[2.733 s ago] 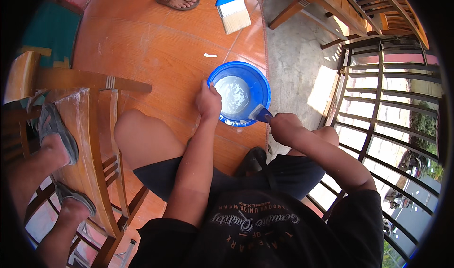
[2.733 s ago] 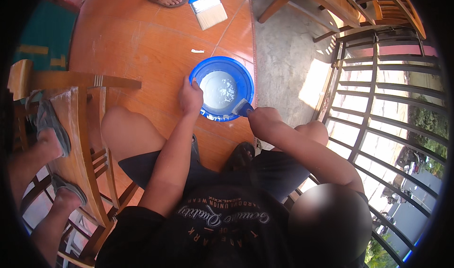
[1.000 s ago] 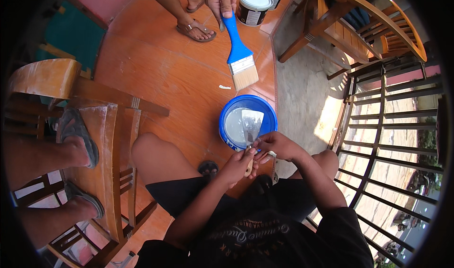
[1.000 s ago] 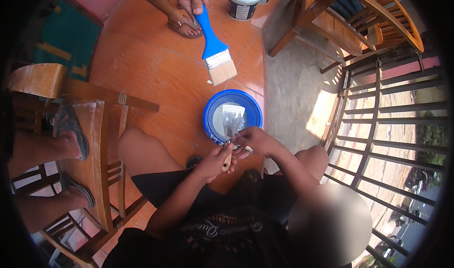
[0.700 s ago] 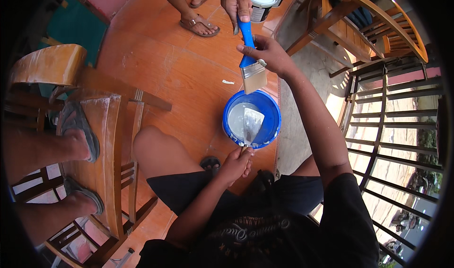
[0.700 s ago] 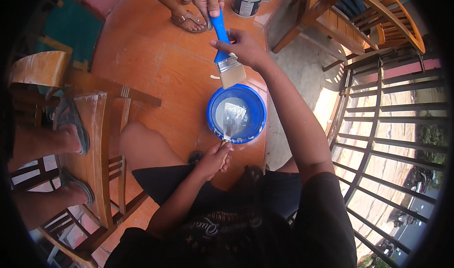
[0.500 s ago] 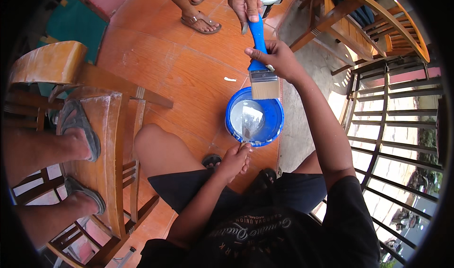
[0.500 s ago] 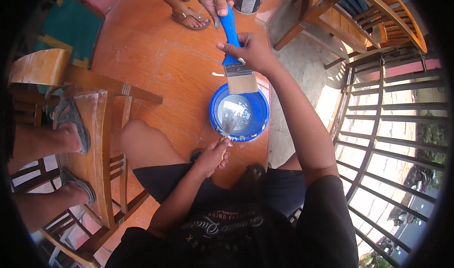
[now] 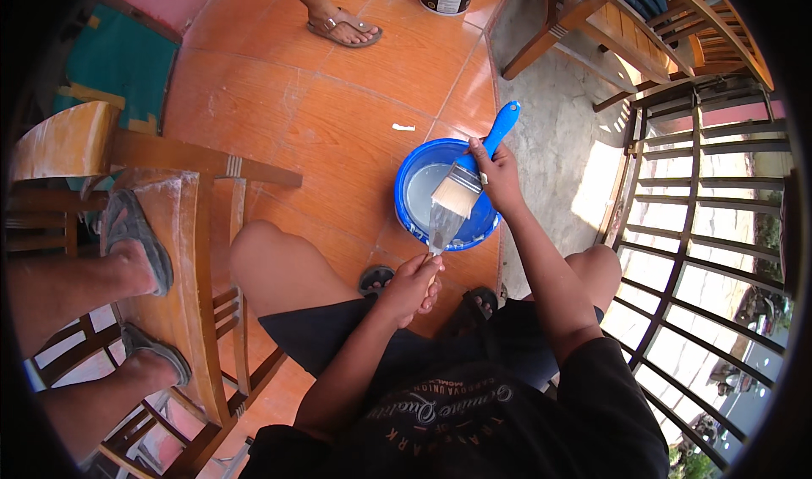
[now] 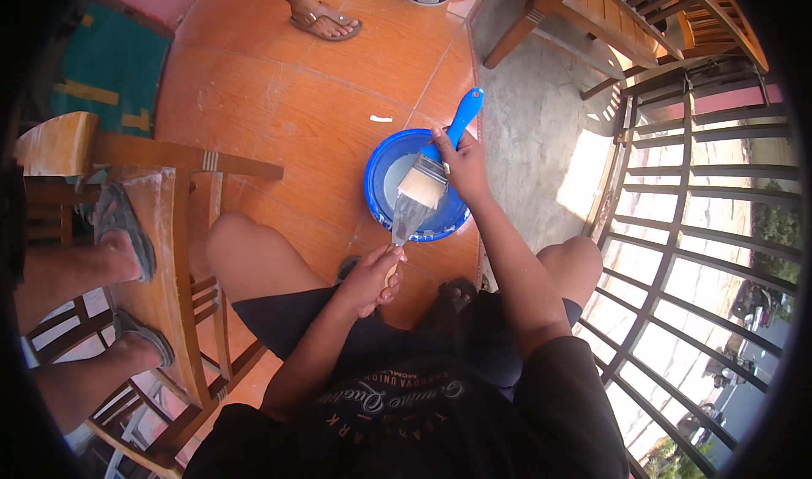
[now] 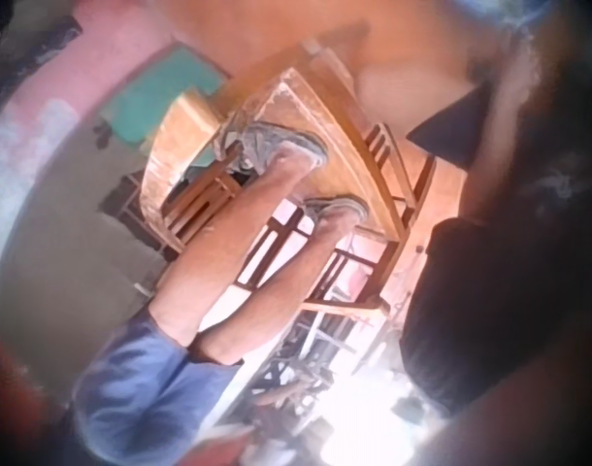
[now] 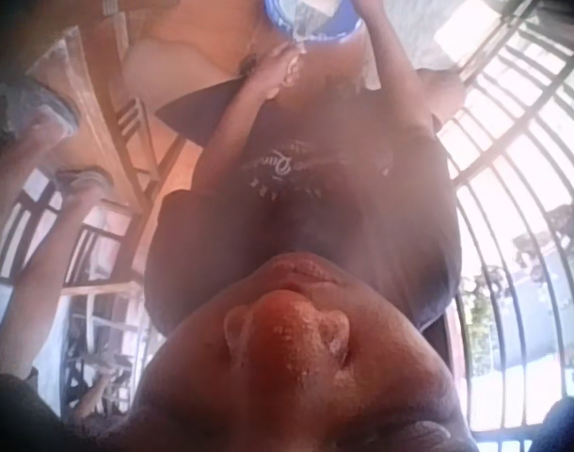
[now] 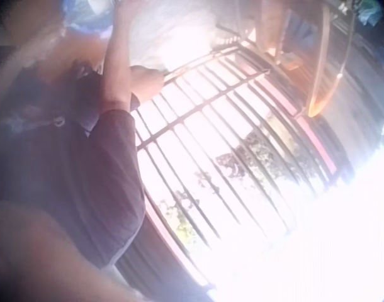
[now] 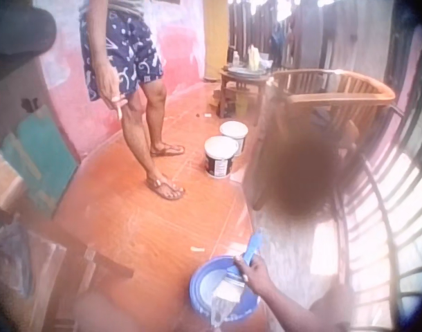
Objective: The person fills a blue bucket with water, then scoops white paint from a can into the bucket. They stir the mixture with a trowel and later with a paintbrush, preparing a paint mixture on a tiled balcony.
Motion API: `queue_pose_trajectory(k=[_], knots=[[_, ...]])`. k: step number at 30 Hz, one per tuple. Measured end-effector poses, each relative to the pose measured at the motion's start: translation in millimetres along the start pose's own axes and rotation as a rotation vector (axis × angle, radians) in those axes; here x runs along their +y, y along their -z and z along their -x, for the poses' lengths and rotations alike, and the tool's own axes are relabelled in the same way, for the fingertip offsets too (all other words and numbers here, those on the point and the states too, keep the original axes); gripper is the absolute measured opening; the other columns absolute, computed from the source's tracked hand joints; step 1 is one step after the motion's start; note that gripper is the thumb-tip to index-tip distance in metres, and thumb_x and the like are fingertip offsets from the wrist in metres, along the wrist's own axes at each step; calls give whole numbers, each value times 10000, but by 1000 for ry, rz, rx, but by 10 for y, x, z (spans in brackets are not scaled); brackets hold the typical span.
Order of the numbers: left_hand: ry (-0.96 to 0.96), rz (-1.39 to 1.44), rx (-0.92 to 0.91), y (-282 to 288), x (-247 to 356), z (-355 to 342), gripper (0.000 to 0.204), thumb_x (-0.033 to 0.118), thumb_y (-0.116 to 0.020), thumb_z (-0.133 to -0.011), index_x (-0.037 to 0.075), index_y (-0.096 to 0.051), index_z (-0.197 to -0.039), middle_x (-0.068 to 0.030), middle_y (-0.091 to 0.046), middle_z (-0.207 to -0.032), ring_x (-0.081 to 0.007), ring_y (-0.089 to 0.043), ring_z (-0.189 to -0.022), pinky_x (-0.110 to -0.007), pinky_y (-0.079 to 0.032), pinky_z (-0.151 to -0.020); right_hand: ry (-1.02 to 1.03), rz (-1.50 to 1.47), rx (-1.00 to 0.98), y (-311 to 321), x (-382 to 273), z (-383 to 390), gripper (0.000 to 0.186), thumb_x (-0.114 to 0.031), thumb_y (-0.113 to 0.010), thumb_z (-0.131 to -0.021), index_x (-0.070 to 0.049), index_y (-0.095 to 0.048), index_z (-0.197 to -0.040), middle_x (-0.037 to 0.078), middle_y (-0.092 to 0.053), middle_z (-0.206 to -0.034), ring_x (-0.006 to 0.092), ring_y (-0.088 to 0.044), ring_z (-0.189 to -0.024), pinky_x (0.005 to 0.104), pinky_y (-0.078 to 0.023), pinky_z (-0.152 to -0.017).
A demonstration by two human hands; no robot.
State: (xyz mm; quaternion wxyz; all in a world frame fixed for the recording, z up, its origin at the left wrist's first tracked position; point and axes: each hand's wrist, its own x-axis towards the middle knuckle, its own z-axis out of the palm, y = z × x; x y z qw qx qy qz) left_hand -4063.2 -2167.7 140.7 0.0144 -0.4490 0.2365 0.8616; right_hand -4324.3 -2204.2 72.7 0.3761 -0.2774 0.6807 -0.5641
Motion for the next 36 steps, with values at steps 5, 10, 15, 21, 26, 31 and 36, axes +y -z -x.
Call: queue_pose_trajectory(k=[5, 10, 15, 21, 26, 31, 36], knots=[[41, -31, 44, 34, -37, 12, 233, 360, -497, -1083, 130, -520, -1054, 16, -444, -672, -53, -365, -472, -210, -276, -411, -5, -1, -2, 4, 30, -62, 325, -363, -696, -993, -48, -696, -913, -13, -660, -781, 65, -562, -706, 256, -453, -655], [-55, -321, 170, 71, -72, -17, 273, 366, -494, -1078, 96, -530, -1073, -49, -532, -719, -134, -488, -569, -289, -387, -512, 14, 19, -45, 119, -91, -23, 294, -338, -710, -988, -45, -707, -966, -12, -684, -844, 67, -591, -759, 252, -481, -704], [-436, -1038, 564, -6, -72, 3, 260, 279, -503, -1051, 27, -506, -1116, -257, -661, -931, -458, -647, -952, -530, -506, -839, 80, 35, 46, 312, -548, 104, 278, -304, -741, -967, -28, -708, -942, 13, -696, -810, 76, -612, -738, 263, -496, -678], [-525, -1236, 587, -109, -9, 37, 291, 188, -613, -968, 20, -466, -1155, -263, -633, -1063, -473, -641, -972, -547, -510, -812, -32, -188, 119, 292, -605, 252, 284, -307, -699, -997, -22, -698, -995, 44, -710, -874, 93, -623, -790, 264, -504, -729], [-520, -1293, 601, -152, -10, 95, 255, 180, -627, -956, 51, -477, -1116, -235, -635, -1080, -477, -633, -957, -566, -490, -791, -126, -102, 111, 84, -36, 262, 312, -333, -709, -990, -28, -688, -926, 13, -673, -828, 81, -567, -744, 259, -469, -704], [-468, -1383, 615, -86, 33, 215, 273, 162, -644, -938, 56, -478, -1128, -213, -636, -1075, -453, -648, -957, -546, -511, -780, -3, 59, 201, 188, 144, 92, 340, -357, -715, -984, -44, -671, -858, 2, -663, -794, 74, -553, -700, 264, -463, -646], [-519, -1378, 646, -7, 242, 290, 303, 155, -659, -929, 54, -472, -1144, -222, -636, -1042, -453, -660, -934, -540, -530, -768, -72, 233, 40, 389, -57, 84, 362, -374, -738, -957, -15, -737, -997, 60, -729, -876, 112, -649, -787, 293, -520, -728]])
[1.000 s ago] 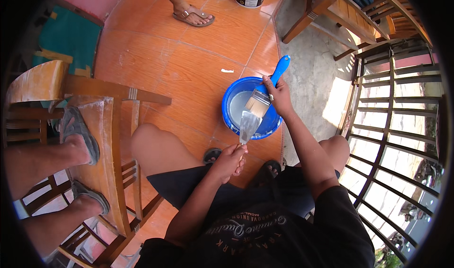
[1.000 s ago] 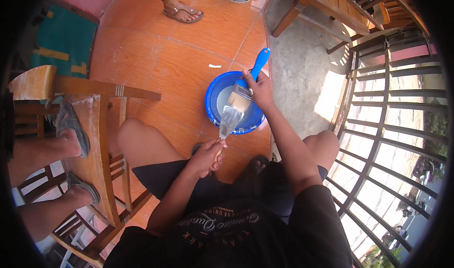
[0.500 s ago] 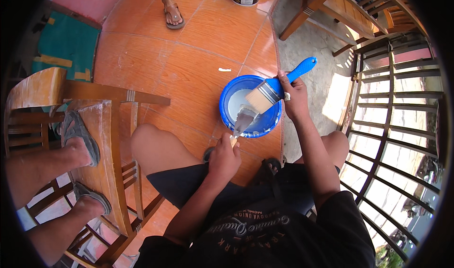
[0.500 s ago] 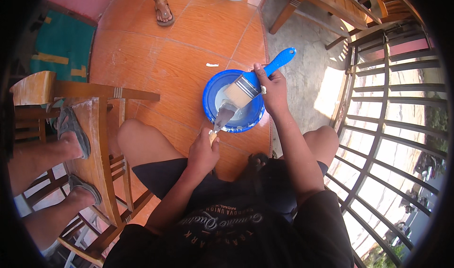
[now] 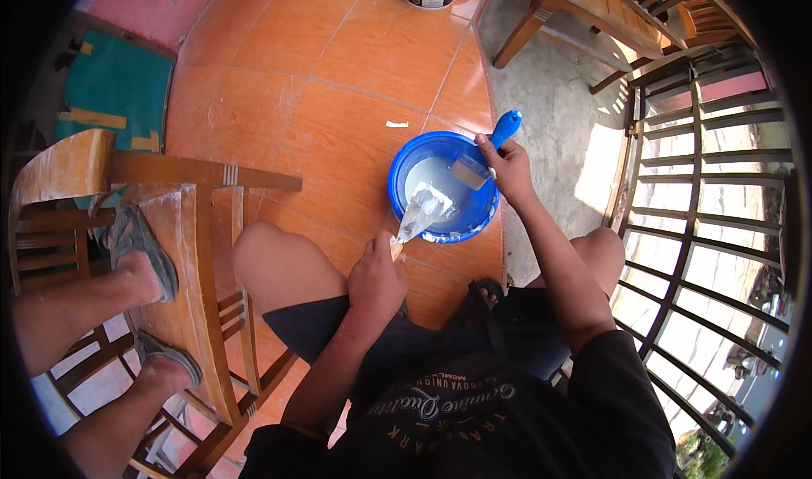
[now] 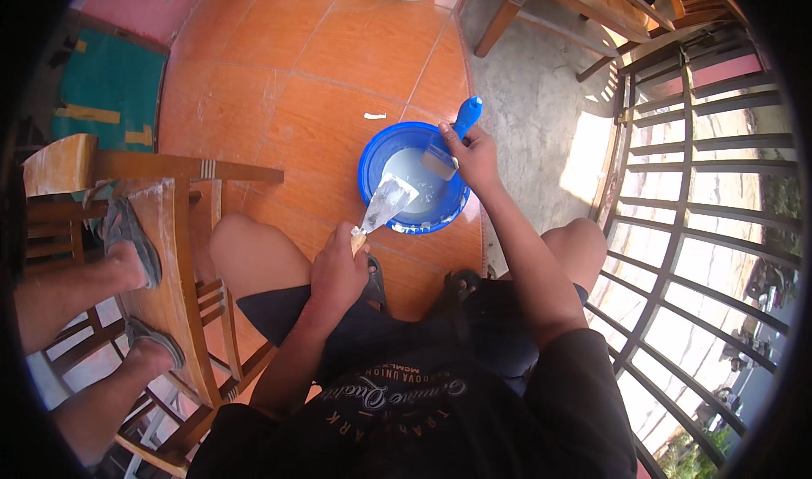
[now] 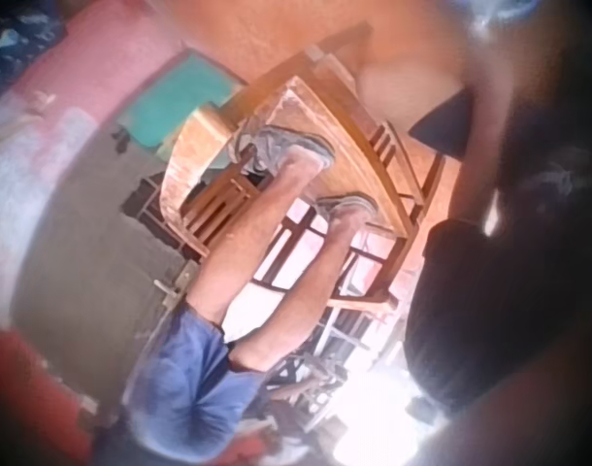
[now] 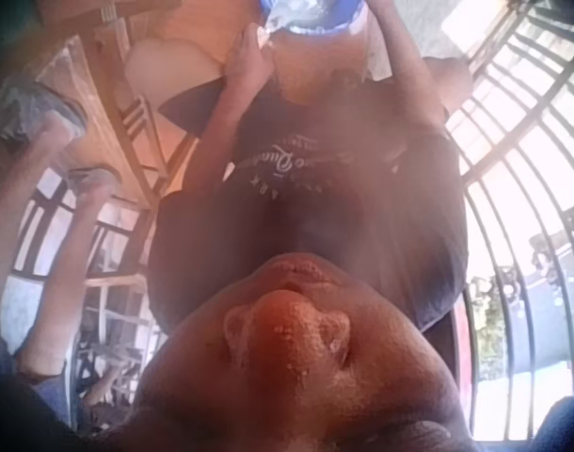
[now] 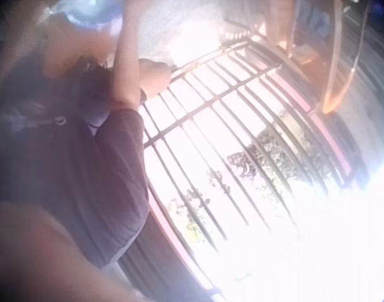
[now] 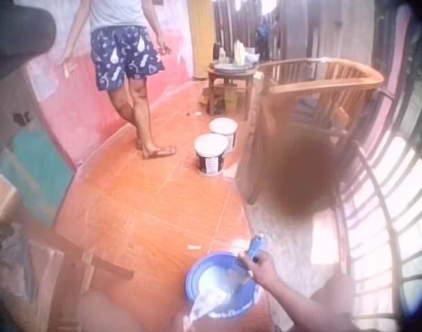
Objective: The person fills a blue bucket with water, then scoops white paint from a can into the bucket. They stir the mixture with a trowel and later with a paintbrush, preparing a paint mixture on a tiled balcony.
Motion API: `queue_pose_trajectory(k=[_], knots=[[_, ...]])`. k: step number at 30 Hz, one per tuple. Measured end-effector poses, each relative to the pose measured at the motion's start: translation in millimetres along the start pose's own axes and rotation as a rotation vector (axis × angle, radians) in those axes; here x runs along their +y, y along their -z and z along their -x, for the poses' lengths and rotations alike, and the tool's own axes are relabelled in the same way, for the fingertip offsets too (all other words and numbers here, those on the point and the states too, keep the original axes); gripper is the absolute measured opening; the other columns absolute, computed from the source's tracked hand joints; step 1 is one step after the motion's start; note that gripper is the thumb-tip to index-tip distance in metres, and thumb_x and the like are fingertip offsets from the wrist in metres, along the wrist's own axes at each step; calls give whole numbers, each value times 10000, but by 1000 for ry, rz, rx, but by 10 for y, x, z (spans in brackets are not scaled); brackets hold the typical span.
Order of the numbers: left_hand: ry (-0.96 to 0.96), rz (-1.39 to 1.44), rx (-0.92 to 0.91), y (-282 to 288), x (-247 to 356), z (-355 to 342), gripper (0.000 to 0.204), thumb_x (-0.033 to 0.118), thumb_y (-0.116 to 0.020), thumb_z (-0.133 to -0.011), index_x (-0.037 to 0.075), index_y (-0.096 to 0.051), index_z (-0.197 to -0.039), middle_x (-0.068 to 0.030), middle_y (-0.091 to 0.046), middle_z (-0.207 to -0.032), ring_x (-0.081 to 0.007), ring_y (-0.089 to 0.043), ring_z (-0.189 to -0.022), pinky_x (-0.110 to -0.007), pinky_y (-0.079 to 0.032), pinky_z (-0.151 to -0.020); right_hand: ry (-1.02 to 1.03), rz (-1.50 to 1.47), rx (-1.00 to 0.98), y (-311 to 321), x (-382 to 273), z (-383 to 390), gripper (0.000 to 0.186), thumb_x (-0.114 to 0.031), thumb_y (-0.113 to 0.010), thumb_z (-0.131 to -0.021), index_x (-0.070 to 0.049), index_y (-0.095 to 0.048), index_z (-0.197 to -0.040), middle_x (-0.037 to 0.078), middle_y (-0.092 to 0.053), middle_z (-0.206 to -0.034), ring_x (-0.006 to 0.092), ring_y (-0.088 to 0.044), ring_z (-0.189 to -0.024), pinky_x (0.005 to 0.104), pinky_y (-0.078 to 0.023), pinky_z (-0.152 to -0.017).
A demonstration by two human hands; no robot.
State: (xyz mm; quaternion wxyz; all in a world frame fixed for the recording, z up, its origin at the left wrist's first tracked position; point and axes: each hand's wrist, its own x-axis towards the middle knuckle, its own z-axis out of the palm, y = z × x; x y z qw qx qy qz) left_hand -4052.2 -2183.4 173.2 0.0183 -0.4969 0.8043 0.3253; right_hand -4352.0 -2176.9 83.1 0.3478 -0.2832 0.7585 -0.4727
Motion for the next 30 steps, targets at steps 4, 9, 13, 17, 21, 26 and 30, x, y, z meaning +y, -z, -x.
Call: queue_pose_trajectory(k=[4, 9, 13, 17, 21, 26, 30], knots=[[14, 83, 78, 336, -28, -269, 315, 184, -637, -953, 33, -461, -1167, -266, -663, -1048, -484, -651, -964, -571, -502, -812, 123, 419, -327, 5, 8, 56, 327, -329, -762, -910, -44, -752, -1068, 147, -753, -948, 243, -722, -864, 380, -551, -792], [77, 118, -54, 642, -64, -894, 316, 295, -584, -995, 30, -524, -1156, -248, -679, -974, -414, -677, -932, -476, -515, -807, 340, 637, -361, -488, 292, -47, 258, -203, -720, -908, -74, -748, -1130, 204, -739, -1026, 379, -702, -954, 445, -551, -877], [119, 228, -24, 609, -52, -1226, 311, 315, -579, -995, 18, -580, -1087, -197, -668, -904, -301, -671, -845, -413, -510, -767, 405, 612, -233, -795, 575, -137, 241, -183, -719, -917, -113, -754, -1146, 203, -727, -1100, 391, -683, -1015, 444, -538, -909], [101, 364, -7, 562, -89, -1270, 310, 315, -583, -997, 15, -595, -1069, -153, -648, -874, -225, -632, -822, -380, -498, -762, 358, 502, -417, -999, 767, -24, 244, -193, -718, -907, -109, -759, -1133, 197, -722, -1125, 398, -687, -1019, 457, -541, -911], [50, 392, -173, 571, -165, -1197, 295, 306, -582, -1000, 16, -598, -1047, -135, -642, -867, -210, -608, -821, -371, -490, -765, 323, 537, -616, -906, 783, 81, 288, -275, -747, -882, -56, -752, -1070, 248, -723, -1043, 416, -690, -988, 459, -545, -894], [36, 312, -292, 556, -240, -1217, 308, 308, -573, -999, 2, -605, -1011, -133, -636, -867, -203, -594, -813, -369, -486, -763, 109, 718, -707, -424, 609, -105, 324, -325, -722, -848, -13, -732, -936, 255, -721, -904, 420, -701, -855, 479, -561, -795], [69, 272, -366, 522, -285, -1229, 311, 296, -555, -1003, -6, -619, -962, -128, -634, -836, -200, -590, -788, -371, -486, -747, 163, 795, -449, -429, 529, -198, 243, -217, -687, -848, -25, -740, -986, 243, -717, -887, 413, -698, -826, 494, -559, -784]])
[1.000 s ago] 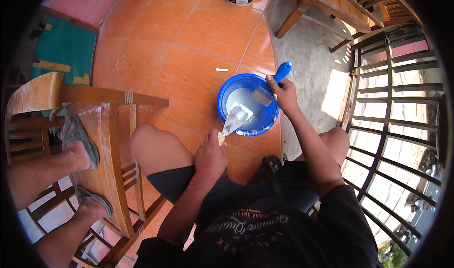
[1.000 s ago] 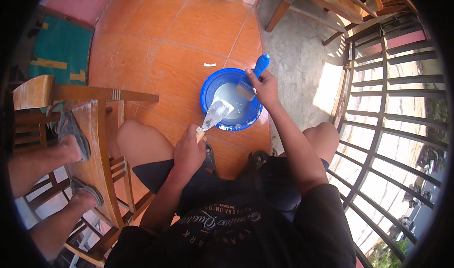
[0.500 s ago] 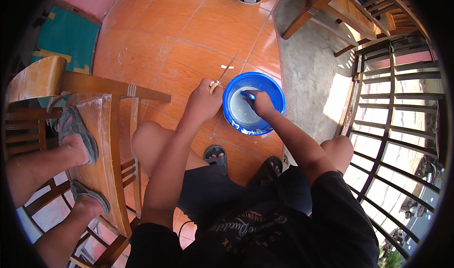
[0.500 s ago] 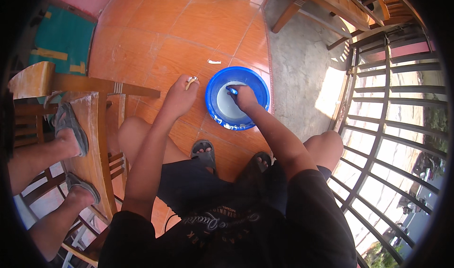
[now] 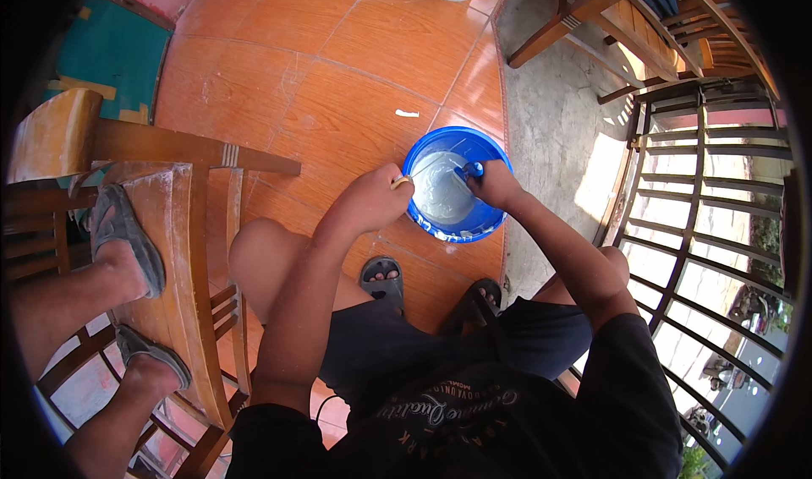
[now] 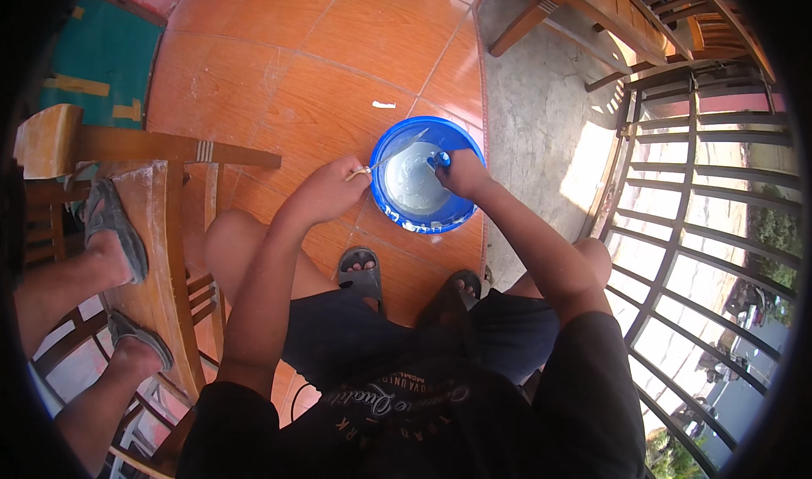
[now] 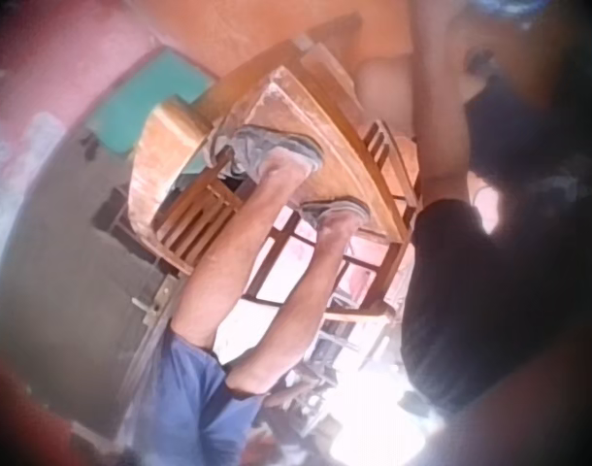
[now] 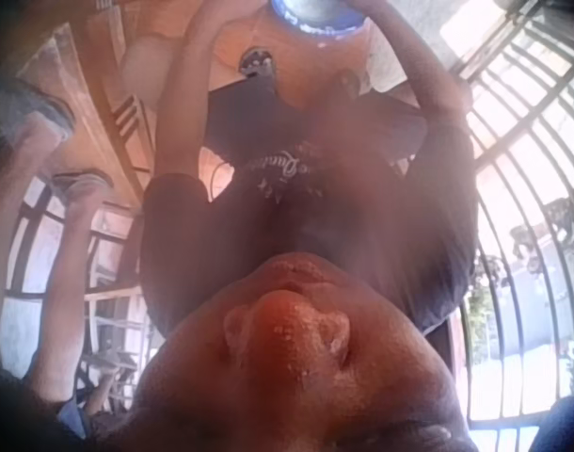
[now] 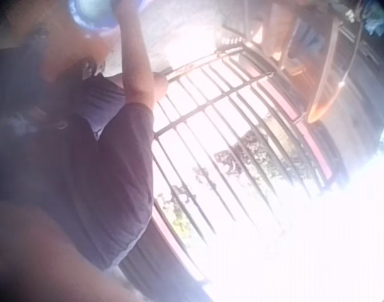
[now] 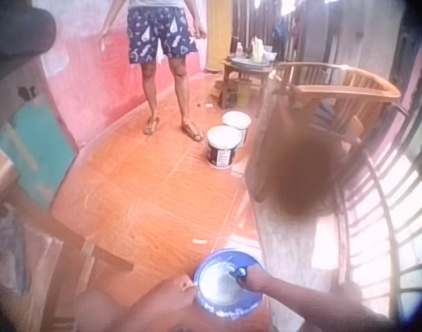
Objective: The person fills a blue bucket with water, then scoops white paint from a can into the bucket. They stir the mixture with a trowel and later with a paintbrush, preparing a paint mixture on a tiled balcony.
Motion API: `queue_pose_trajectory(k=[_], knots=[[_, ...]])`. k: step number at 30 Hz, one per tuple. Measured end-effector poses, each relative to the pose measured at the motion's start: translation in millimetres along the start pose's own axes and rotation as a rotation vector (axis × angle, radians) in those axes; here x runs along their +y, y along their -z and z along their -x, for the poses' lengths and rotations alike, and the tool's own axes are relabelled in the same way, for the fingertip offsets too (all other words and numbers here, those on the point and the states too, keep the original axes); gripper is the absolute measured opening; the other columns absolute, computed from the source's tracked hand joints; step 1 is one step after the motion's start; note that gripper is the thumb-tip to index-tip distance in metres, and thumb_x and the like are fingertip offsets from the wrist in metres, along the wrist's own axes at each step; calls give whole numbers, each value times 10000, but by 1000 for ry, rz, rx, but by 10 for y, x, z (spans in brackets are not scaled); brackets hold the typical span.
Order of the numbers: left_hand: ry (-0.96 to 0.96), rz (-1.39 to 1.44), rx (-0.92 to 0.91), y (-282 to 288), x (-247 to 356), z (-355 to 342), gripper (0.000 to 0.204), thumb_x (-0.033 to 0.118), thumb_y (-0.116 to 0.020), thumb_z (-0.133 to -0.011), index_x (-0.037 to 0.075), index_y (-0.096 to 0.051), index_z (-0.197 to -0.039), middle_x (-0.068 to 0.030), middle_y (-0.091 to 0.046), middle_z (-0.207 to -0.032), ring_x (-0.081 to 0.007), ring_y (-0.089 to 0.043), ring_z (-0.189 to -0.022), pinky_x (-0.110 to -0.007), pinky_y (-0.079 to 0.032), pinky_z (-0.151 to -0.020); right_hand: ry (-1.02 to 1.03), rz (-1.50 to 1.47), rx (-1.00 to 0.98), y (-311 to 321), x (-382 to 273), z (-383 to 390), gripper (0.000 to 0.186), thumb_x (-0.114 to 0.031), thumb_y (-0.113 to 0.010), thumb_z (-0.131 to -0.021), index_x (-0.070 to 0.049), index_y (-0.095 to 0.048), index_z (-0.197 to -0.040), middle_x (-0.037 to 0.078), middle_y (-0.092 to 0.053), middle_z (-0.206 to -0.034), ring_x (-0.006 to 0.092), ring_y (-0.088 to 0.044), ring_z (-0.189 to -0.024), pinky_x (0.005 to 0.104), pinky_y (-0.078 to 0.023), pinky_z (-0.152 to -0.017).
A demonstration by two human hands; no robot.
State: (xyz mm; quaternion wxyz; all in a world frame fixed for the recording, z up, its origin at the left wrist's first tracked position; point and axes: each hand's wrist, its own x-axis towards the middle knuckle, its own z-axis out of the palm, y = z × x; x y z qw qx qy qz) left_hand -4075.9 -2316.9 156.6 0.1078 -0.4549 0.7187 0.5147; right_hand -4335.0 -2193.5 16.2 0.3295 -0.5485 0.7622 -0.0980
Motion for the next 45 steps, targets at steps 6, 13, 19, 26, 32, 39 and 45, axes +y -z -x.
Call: queue_pose_trajectory(k=[6, 13, 19, 26, 32, 39, 45], knots=[[43, 15, -56, 38, -22, -49, 417, 318, -492, -954, -55, -660, -873, -241, -656, -772, -346, -676, -737, -444, -527, -746, 231, -79, 147, -314, -278, -30, 337, -121, -687, -844, -79, -741, -1174, 242, -721, -951, 413, -693, -890, 475, -558, -839], [26, -19, -54, 68, -39, -115, 476, 342, -468, -958, -57, -697, -836, -247, -685, -788, -347, -692, -764, -459, -531, -793, 199, -47, -277, -252, -267, 152, 242, -133, -698, -833, -40, -759, -1047, 254, -717, -967, 422, -691, -908, 476, -559, -840], [59, -18, -77, 121, 0, -88, 442, 334, -482, -1001, -5, -677, -795, -104, -673, -713, -209, -617, -630, -370, -498, -655, 65, 57, 19, -176, -283, -203, 257, -154, -706, -848, -80, -758, -1089, 229, -722, -970, 415, -702, -886, 479, -561, -806], [60, 121, -79, 267, 13, -71, 376, 328, -510, -1010, -10, -673, -977, -72, -641, -694, -161, -570, -577, -350, -470, -591, 267, -88, -46, -380, -404, -9, 353, -96, -686, -851, -114, -740, -1200, 207, -725, -1091, 389, -698, -982, 452, -560, -886], [-173, -65, 196, 330, 316, -195, 327, 284, -490, -1018, -12, -630, -1021, -144, -660, -778, -247, -627, -701, -394, -502, -688, 184, -31, -301, -349, -386, 200, 290, -178, -697, -853, -73, -767, -1114, 235, -727, -1051, 400, -703, -978, 448, -559, -907], [-590, -779, 175, 28, 1161, -1841, 314, 235, -517, -1011, 39, -516, -1257, -226, -627, -1165, -397, -602, -1134, -533, -473, -936, -28, -53, -209, -290, -452, 160, 187, -149, -684, -841, -60, -775, -978, 231, -732, -1009, 394, -710, -973, 462, -569, -891], [-574, -839, -51, -716, 1038, -3321, 350, 236, -556, -1000, 35, -508, -1283, -193, -482, -1371, -379, -473, -1306, -563, -386, -1063, -94, -116, -228, -320, -587, 256, 203, -26, -645, -825, -13, -768, -986, 241, -731, -1037, 394, -722, -981, 460, -590, -854]])
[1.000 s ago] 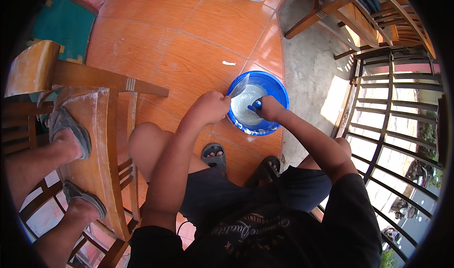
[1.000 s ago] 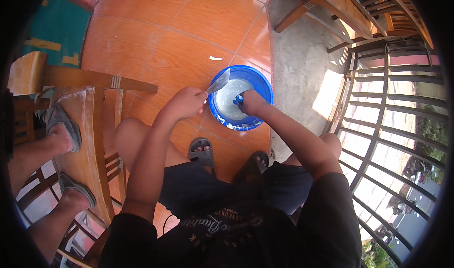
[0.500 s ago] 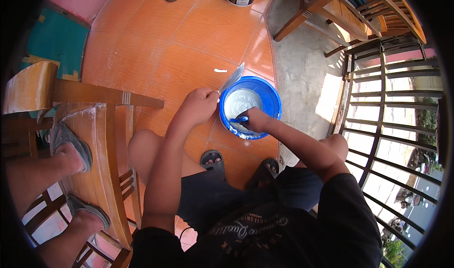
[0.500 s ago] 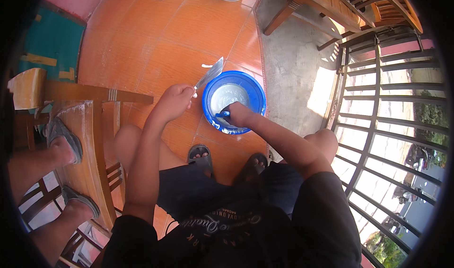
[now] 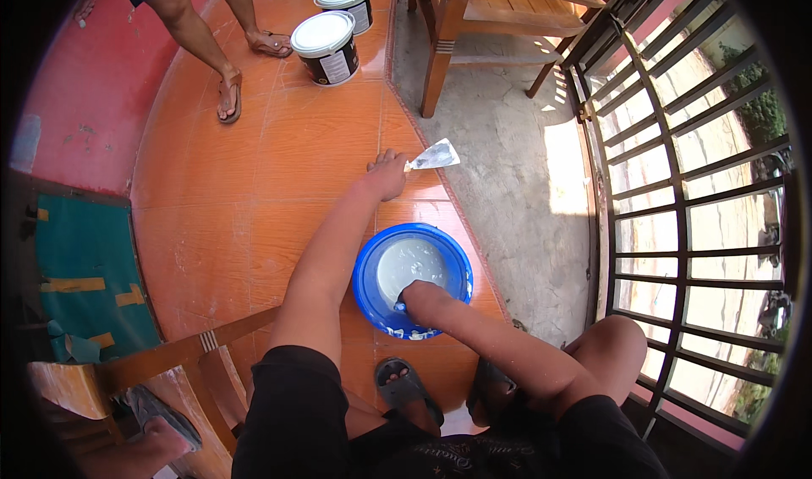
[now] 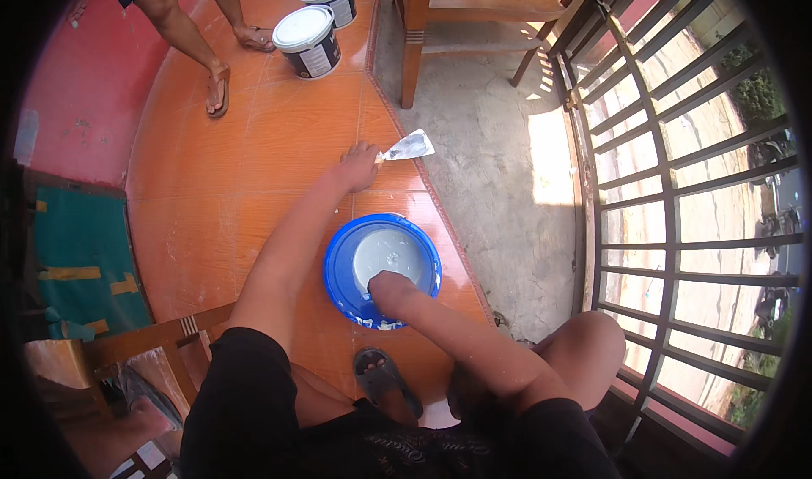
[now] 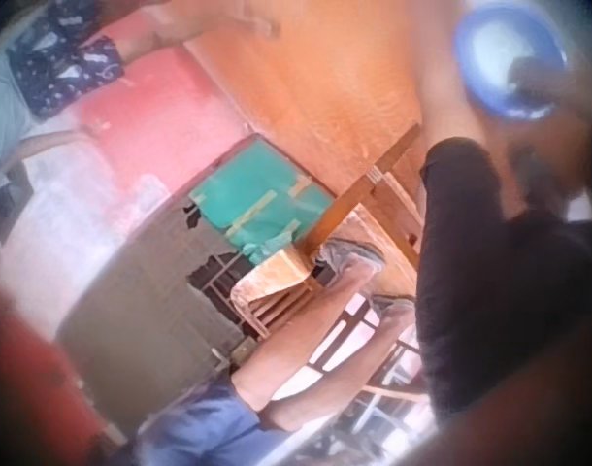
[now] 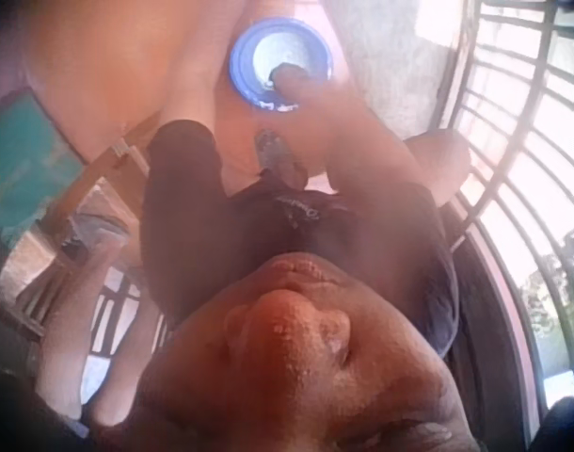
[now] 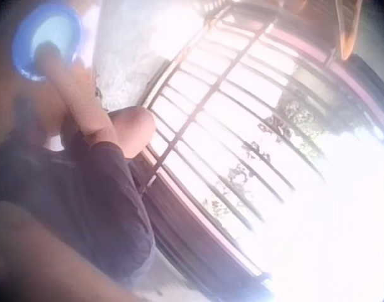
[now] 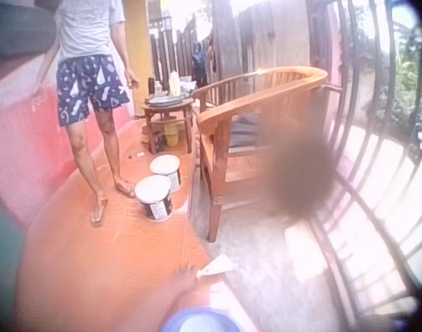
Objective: The person fills a blue bucket with water, then scoops white paint from a can into the bucket. They stir the mixture with a trowel and later with a paintbrush, preparing a paint mixture on a tiled balcony.
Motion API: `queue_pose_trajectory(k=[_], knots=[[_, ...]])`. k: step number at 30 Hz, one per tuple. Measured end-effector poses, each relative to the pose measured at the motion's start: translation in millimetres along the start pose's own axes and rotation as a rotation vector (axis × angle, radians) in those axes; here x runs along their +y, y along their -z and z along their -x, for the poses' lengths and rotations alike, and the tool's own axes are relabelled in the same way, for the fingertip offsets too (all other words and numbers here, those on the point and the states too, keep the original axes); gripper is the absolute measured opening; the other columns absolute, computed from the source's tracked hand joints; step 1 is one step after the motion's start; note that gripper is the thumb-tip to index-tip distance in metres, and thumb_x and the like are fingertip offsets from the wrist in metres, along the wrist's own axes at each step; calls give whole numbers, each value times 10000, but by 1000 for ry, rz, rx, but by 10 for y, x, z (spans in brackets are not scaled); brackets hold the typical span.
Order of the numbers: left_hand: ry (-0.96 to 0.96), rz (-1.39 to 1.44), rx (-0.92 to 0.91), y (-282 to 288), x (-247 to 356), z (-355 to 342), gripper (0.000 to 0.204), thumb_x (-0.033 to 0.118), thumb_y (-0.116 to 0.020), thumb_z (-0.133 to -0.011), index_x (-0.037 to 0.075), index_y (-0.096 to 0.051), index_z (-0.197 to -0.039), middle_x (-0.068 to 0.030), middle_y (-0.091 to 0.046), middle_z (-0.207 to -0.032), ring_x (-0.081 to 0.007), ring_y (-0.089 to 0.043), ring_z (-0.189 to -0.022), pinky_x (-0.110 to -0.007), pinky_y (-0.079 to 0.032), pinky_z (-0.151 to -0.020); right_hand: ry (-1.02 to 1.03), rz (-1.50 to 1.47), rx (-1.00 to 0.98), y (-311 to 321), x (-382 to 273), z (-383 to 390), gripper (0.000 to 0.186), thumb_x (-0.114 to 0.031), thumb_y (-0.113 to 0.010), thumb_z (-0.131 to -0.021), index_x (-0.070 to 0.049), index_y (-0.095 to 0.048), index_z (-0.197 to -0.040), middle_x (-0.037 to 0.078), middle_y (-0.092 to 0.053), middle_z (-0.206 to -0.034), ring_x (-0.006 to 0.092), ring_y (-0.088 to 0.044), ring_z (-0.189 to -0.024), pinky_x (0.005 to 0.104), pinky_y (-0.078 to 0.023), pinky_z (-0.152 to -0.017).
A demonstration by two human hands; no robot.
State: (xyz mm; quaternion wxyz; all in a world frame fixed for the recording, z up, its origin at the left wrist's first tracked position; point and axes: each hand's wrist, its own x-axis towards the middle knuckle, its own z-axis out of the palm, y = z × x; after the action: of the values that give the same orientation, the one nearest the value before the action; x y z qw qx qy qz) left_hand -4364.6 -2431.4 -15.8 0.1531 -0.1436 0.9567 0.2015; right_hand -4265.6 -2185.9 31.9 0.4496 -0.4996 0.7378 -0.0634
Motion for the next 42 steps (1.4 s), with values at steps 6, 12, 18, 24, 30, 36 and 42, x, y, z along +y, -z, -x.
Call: queue_pose_trajectory(k=[6, 12, 18, 24, 30, 36, 42], knots=[[-60, 5, -45, -602, -123, -569, 375, 216, -589, -982, 54, -491, -1306, -180, -479, -1367, -367, -433, -1350, -560, -374, -1075, -20, -101, 18, -7, 93, 60, 198, -20, -624, -840, -5, -763, -980, 250, -725, -1047, 399, -723, -981, 459, -594, -850], [-53, -70, -39, -736, -69, -744, 449, 213, -636, -961, 69, -454, -1345, -163, -497, -1397, -355, -435, -1361, -592, -352, -1073, 24, -116, 41, -70, 174, 160, 170, -48, -636, -846, -8, -757, -959, 237, -726, -1019, 383, -721, -979, 459, -594, -838], [88, -155, -118, -383, 166, -536, 669, 345, -711, -918, 75, -381, -1434, -200, -500, -1431, -363, -437, -1365, -593, -360, -1073, 94, -79, 58, -40, 137, 193, 188, -147, -685, -835, 0, -750, -933, 236, -726, -975, 390, -720, -946, 473, -587, -831], [431, 298, 217, 135, 286, 516, 656, 431, -658, -948, 40, -439, -1427, -272, -547, -1386, -440, -524, -1299, -524, -430, -1076, 126, -86, 197, 148, 173, 103, 201, -170, -670, -849, -1, -744, -927, 254, -717, -914, 409, -711, -890, 491, -578, -819], [810, 641, 107, -281, 407, 2250, 631, 441, -563, -1004, 35, -412, -1462, -296, -519, -1431, -466, -542, -1286, -521, -430, -1090, 192, -155, 452, 331, 291, -172, 272, -130, -672, -897, -20, -739, -1137, 264, -714, -963, 425, -692, -891, 481, -553, -827], [612, 950, 477, -790, 544, 2579, 427, 310, -460, -1080, 27, -452, -1400, -276, -640, -1264, -427, -613, -1202, -461, -468, -1013, 302, -135, 201, 84, 267, -91, 272, -185, -669, -896, -53, -752, -1120, 252, -721, -967, 432, -693, -901, 476, -560, -834], [542, 821, 792, -902, 698, 2618, 274, 244, -502, -1058, 68, -560, -1261, -261, -697, -1073, -478, -661, -995, -527, -528, -797, 151, 58, 77, 189, 373, 95, 251, -205, -677, -882, -7, -749, -1020, 268, -714, -944, 431, -693, -908, 477, -560, -840]])
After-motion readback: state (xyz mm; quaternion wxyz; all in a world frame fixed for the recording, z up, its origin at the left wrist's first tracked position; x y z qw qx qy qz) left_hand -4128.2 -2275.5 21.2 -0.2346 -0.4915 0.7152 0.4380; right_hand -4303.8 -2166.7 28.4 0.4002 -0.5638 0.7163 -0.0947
